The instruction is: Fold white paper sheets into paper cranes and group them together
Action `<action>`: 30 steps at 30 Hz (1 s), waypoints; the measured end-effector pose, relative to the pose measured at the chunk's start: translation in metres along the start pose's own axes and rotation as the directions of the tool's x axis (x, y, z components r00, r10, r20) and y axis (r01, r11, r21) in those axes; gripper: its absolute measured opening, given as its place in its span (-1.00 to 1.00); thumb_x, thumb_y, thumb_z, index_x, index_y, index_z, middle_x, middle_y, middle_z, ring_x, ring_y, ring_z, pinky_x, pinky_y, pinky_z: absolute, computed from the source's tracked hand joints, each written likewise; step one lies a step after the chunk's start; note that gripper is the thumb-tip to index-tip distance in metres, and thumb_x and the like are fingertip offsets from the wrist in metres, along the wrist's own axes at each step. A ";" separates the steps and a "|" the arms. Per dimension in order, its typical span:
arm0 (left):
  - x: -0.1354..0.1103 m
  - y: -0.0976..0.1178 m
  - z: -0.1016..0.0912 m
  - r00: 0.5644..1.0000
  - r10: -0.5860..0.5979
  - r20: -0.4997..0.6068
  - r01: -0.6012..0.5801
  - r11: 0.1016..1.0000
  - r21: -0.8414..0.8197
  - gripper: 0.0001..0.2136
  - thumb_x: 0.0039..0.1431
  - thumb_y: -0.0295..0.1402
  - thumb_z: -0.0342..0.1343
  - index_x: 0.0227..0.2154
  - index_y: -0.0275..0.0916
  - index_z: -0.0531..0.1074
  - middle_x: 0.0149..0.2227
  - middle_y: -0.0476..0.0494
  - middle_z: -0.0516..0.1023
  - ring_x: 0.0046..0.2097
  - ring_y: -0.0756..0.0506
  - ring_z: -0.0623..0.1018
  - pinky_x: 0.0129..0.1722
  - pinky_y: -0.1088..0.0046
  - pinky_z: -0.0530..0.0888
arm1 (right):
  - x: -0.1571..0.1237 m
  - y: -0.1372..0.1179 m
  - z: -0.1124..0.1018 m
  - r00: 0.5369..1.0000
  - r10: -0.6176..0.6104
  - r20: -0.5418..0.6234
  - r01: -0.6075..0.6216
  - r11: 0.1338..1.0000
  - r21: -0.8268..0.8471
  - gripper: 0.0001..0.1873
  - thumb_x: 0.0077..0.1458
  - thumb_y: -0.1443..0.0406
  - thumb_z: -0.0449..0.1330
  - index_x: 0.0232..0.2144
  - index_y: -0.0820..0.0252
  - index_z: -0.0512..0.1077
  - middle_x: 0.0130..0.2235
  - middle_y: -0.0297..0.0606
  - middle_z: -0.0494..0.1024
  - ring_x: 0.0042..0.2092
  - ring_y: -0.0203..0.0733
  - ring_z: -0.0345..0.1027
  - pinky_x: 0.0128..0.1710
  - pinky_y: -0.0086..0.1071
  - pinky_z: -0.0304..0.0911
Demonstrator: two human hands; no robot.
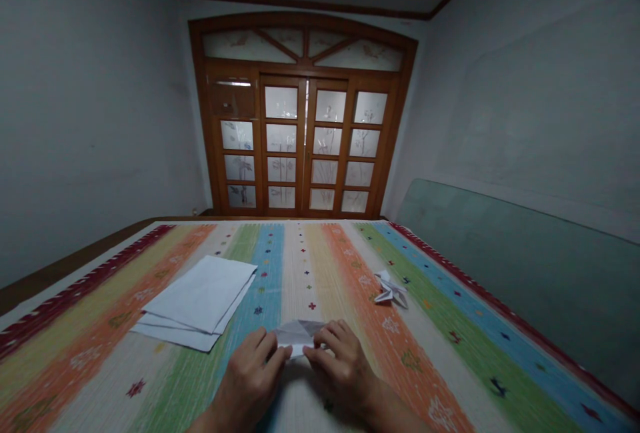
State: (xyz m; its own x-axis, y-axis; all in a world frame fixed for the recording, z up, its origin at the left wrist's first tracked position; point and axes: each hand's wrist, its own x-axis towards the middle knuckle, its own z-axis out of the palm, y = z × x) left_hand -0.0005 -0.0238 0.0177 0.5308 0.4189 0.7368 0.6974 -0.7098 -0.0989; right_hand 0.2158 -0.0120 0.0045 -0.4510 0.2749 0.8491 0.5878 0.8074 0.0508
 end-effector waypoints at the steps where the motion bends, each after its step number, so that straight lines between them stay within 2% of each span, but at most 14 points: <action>1: 0.000 0.000 0.000 1.000 0.017 0.011 -0.017 1.000 0.010 -0.77 0.39 -0.51 -0.06 -0.36 -0.22 0.42 -0.45 -0.08 0.44 -0.38 -0.14 0.40 -0.38 0.38 0.34 | 0.000 0.001 0.000 1.000 -0.007 0.010 0.007 1.000 -0.013 -0.84 0.29 0.43 0.12 -0.31 0.19 0.48 -0.42 -0.26 0.48 -0.36 -0.17 0.24 -0.34 -0.30 0.05; 5: -0.002 0.001 0.001 0.999 -0.008 0.038 0.007 0.999 0.052 -0.78 0.31 -0.56 -0.02 -0.42 -0.20 0.41 -0.42 -0.11 0.45 -0.36 -0.16 0.41 -0.36 0.36 0.39 | -0.002 0.003 0.000 0.999 -0.033 0.031 0.035 0.998 -0.056 -0.85 0.28 0.42 0.13 -0.27 0.18 0.50 -0.42 -0.27 0.47 -0.36 -0.16 0.24 -0.34 -0.29 0.05; 8: -0.002 0.004 -0.001 0.995 -0.097 0.034 0.097 0.995 0.004 -0.97 0.21 -0.44 0.16 -0.34 -0.19 0.45 -0.12 -0.28 0.50 -0.10 -0.29 0.47 -0.17 0.16 0.49 | -0.002 0.005 -0.002 0.998 -0.056 0.042 0.059 0.995 -0.083 -0.85 0.29 0.41 0.13 -0.26 0.19 0.51 -0.43 -0.27 0.47 -0.36 -0.16 0.25 -0.33 -0.28 0.06; 10: -0.003 0.006 0.000 0.986 -0.160 0.051 0.165 0.982 -0.097 -0.85 0.13 -0.34 0.26 -0.24 -0.17 0.47 0.10 -0.33 0.41 0.09 -0.39 0.42 -0.01 -0.01 0.46 | -0.001 0.005 -0.003 0.995 -0.073 0.068 0.079 0.993 -0.090 -0.86 0.29 0.39 0.13 -0.26 0.20 0.51 -0.43 -0.27 0.47 -0.36 -0.15 0.25 -0.33 -0.28 0.07; 11: -0.004 0.006 0.002 0.976 -0.209 0.054 0.215 0.966 -0.143 -0.87 0.14 -0.34 0.25 -0.25 -0.15 0.47 0.14 -0.32 0.38 0.13 -0.39 0.41 0.02 -0.02 0.46 | -0.001 0.005 -0.004 0.993 -0.082 0.079 0.089 0.992 -0.092 -0.86 0.29 0.39 0.14 -0.25 0.21 0.51 -0.43 -0.26 0.47 -0.35 -0.15 0.24 -0.32 -0.28 0.08; 13: -0.006 0.003 0.007 0.943 -0.327 0.063 0.333 0.910 -0.249 -0.96 0.20 -0.35 0.20 -0.29 -0.13 0.46 0.16 -0.28 0.38 0.14 -0.36 0.44 0.04 0.01 0.47 | 0.000 0.006 -0.004 0.991 -0.105 0.089 0.113 0.989 -0.091 -0.86 0.29 0.39 0.14 -0.24 0.22 0.51 -0.42 -0.26 0.47 -0.35 -0.15 0.23 -0.32 -0.27 0.08; 15: -0.007 -0.001 0.013 0.887 -0.447 0.119 0.457 0.809 -0.369 -0.98 0.23 -0.36 0.15 -0.29 -0.13 0.43 0.07 -0.25 0.46 0.07 -0.30 0.51 0.03 0.07 0.48 | 0.000 0.007 -0.003 0.989 -0.121 0.085 0.128 0.988 -0.080 -0.85 0.28 0.40 0.13 -0.25 0.22 0.51 -0.42 -0.26 0.46 -0.35 -0.16 0.22 -0.33 -0.27 0.07; 17: -0.008 -0.005 0.019 0.820 -0.530 0.216 0.564 0.684 -0.463 -0.83 0.19 -0.38 0.16 -0.16 -0.12 0.39 -0.08 -0.19 0.54 -0.04 -0.24 0.57 -0.04 0.15 0.51 | -0.001 0.008 -0.001 0.988 -0.135 0.076 0.140 0.987 -0.074 -0.86 0.27 0.42 0.14 -0.28 0.21 0.51 -0.41 -0.26 0.45 -0.33 -0.16 0.21 -0.33 -0.27 0.06; 19: -0.007 -0.010 0.021 0.766 -0.565 0.308 0.634 0.583 -0.509 -0.67 0.09 -0.43 0.19 -0.06 -0.14 0.36 -0.15 -0.14 0.57 -0.13 -0.21 0.59 -0.09 0.23 0.52 | -0.002 0.010 0.001 0.987 -0.145 0.062 0.149 0.986 -0.074 -0.87 0.24 0.42 0.17 -0.32 0.19 0.50 -0.37 -0.25 0.45 -0.29 -0.15 0.22 -0.29 -0.27 0.09; 21: -0.004 -0.012 0.021 0.743 -0.546 0.388 0.666 0.547 -0.507 -0.64 0.01 -0.49 0.19 -0.08 -0.16 0.41 -0.18 -0.11 0.59 -0.17 -0.19 0.59 -0.12 0.28 0.51 | -0.003 0.011 0.004 0.987 -0.150 0.057 0.154 0.986 -0.064 -0.86 0.21 0.43 0.18 -0.37 0.18 0.49 -0.30 -0.22 0.46 -0.22 -0.13 0.24 -0.22 -0.25 0.13; 23: -0.001 -0.013 0.018 0.748 -0.489 0.448 0.663 0.569 -0.486 -0.69 -0.03 -0.55 0.15 -0.19 -0.17 0.48 -0.22 -0.10 0.60 -0.17 -0.19 0.58 -0.13 0.31 0.49 | -0.005 0.011 0.007 0.986 -0.147 0.077 0.151 0.988 -0.040 -0.85 0.19 0.44 0.19 -0.42 0.17 0.47 -0.22 -0.19 0.48 -0.16 -0.10 0.25 -0.17 -0.24 0.16; 25: 0.001 -0.012 0.014 0.772 -0.429 0.469 0.630 0.615 -0.474 -0.71 -0.06 -0.59 0.11 -0.27 -0.17 0.52 -0.22 -0.11 0.60 -0.13 -0.20 0.57 -0.09 0.31 0.47 | -0.007 0.011 0.009 0.982 -0.139 0.130 0.141 0.990 -0.009 -0.86 0.17 0.42 0.21 -0.44 0.16 0.46 -0.15 -0.18 0.49 -0.09 -0.07 0.27 -0.14 -0.22 0.19; 28: 0.000 -0.008 0.011 0.816 -0.380 0.436 0.564 0.688 -0.457 -0.65 -0.10 -0.65 0.06 -0.28 -0.16 0.53 -0.18 -0.13 0.59 -0.07 -0.22 0.56 -0.03 0.27 0.46 | -0.009 0.011 0.010 0.971 -0.111 0.212 0.109 0.994 0.021 -0.89 0.13 0.42 0.24 -0.41 0.13 0.48 -0.05 -0.17 0.49 0.00 -0.04 0.27 -0.10 -0.19 0.24; 30: -0.003 -0.006 0.011 0.833 -0.374 0.407 0.536 0.730 -0.425 -0.61 -0.10 -0.67 0.04 -0.24 -0.15 0.52 -0.17 -0.13 0.58 -0.07 -0.22 0.55 -0.03 0.25 0.46 | -0.009 0.011 0.009 0.970 -0.092 0.225 0.088 0.996 0.030 -0.90 0.10 0.42 0.24 -0.39 0.12 0.49 -0.01 -0.14 0.47 0.02 -0.02 0.27 -0.09 -0.18 0.27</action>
State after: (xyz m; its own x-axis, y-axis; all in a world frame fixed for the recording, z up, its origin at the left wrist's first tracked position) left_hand -0.0002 -0.0144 0.0087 0.3775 0.8452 0.3783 0.5885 -0.5344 0.6067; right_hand 0.2201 -0.0009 -0.0079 -0.6431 0.3098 0.7003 0.5257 0.8436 0.1095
